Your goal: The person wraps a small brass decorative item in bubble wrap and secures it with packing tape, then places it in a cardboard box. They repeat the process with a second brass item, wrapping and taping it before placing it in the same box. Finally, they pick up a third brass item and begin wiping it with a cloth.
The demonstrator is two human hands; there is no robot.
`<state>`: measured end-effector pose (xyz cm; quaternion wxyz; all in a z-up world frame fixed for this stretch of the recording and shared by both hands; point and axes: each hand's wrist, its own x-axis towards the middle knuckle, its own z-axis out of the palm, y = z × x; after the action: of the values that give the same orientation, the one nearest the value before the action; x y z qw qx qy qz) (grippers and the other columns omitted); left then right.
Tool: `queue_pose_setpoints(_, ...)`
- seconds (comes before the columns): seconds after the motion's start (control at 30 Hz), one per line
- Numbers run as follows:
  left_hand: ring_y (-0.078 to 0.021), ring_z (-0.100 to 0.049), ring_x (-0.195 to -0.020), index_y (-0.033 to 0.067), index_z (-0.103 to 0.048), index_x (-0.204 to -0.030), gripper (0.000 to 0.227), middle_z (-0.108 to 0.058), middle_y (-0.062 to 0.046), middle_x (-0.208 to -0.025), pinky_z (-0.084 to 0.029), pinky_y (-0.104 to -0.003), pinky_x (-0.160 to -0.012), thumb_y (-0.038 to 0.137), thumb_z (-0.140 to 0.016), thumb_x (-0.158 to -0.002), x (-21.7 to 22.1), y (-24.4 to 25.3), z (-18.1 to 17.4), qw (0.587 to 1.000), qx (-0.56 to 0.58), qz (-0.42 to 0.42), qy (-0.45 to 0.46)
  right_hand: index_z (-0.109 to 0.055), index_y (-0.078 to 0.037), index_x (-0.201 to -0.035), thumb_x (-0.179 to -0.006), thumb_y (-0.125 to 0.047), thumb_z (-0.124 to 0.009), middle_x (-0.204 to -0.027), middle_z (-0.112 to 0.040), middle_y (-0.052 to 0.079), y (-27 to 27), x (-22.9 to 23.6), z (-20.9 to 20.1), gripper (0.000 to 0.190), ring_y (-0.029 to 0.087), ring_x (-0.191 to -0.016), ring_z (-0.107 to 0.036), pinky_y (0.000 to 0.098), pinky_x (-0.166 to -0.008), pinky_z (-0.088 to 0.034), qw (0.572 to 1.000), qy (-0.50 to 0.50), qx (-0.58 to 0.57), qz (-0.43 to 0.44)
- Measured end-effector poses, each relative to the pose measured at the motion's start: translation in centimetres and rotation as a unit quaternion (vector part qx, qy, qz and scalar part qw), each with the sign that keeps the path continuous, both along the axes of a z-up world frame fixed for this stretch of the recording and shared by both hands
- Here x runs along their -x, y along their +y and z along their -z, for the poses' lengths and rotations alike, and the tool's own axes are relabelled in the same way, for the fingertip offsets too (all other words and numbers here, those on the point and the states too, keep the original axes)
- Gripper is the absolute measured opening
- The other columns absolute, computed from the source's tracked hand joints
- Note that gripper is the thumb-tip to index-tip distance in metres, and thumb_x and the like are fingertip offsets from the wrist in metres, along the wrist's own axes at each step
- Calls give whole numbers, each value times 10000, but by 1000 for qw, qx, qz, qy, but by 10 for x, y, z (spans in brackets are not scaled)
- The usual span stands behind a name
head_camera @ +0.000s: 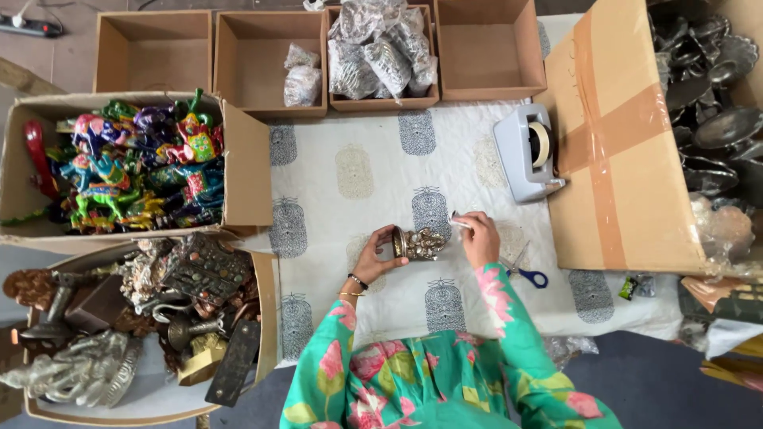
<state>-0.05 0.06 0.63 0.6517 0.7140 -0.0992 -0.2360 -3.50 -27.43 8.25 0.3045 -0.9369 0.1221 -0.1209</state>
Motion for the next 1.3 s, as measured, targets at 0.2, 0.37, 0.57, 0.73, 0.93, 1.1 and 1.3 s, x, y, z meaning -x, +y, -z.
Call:
queue_pose_setpoints(0.2, -261, -525, -1379, 104, -432, -1508, 1062, -581, -98, -1446, -382, -456, -1145, 402, -962, -637, 2, 0, 10, 999, 37, -5, -3, -767, -81, -1130, -797, 102, -633, -1148, -675, 100, 47, 42, 8, 404, 290, -1079, -666, 371, -899, -564, 988, -103, -55, -101)
queue_pose_setpoints(0.37, -261, -517, -1383, 107, -438, -1512, 1058, -577, -100, -1450, -383, -458, -1153, 405, -960, -642, 3, -2, 19, 999, 49, -11, 0, -781, -139, -1080, -840, 82, -673, -1117, -691, 52, -3, 39, 51, 344, 237, -971, -707, 337, -827, -580, 999, 2, -32, -14)
queue_pose_setpoints(0.57, -272, -526, -1370, 111, -435, -1509, 1054, -578, -105, -1446, -388, -463, -1152, 403, -960, -643, 4, -3, 19, 998, 55, -12, -2, -709, -63, -1166, -803, 102, -649, -1187, -657, 120, 75, 17, -43, 403, 310, -1062, -665, 367, -881, -554, 984, -93, -76, -129)
queue_pose_setpoints(0.73, -273, -530, -1356, 115, -436, -1511, 1048, -568, -104, -1455, -401, -466, -1152, 389, -963, -647, 3, -3, 18, 997, 69, -17, -5, -722, -63, -1187, -768, 129, -582, -1192, -680, 96, 42, 13, 26, 482, 325, -1070, -683, 382, -925, -550, 987, -74, -41, -136)
queue_pose_setpoints(0.93, -266, -519, -1354, 108, -423, -1514, 1057, -558, -98, -1449, -404, -454, -1110, 376, -952, -640, -1, -3, 17, 999, 42, -1, 13, -778, -124, -1089, -896, 33, -689, -1091, -706, 61, 2, 9, 27, 264, 304, -969, -711, 384, -865, -561, 999, -17, 34, -31)
queue_pose_setpoints(1.1, -271, -521, -1365, 96, -414, -1507, 1056, -561, -108, -1452, -399, -449, -1148, 375, -967, -651, 2, -4, 27, 996, 87, -6, -4, -786, -97, -1123, -768, 57, -693, -1046, -681, 100, 63, 14, -12, 398, 319, -947, -660, 382, -799, -557, 982, -49, -44, -178)
queue_pose_setpoints(1.3, -260, -545, -1367, 106, -432, -1522, 1029, -583, -95, -1460, -395, -455, -1142, 420, -933, -680, 1, -5, 16, 999, 34, -19, 12, -757, -82, -1123, -862, 18, -751, -1097, -691, 103, 33, -3, 38, 280, 290, -990, -686, 375, -852, -552, 992, -45, -54, -109)
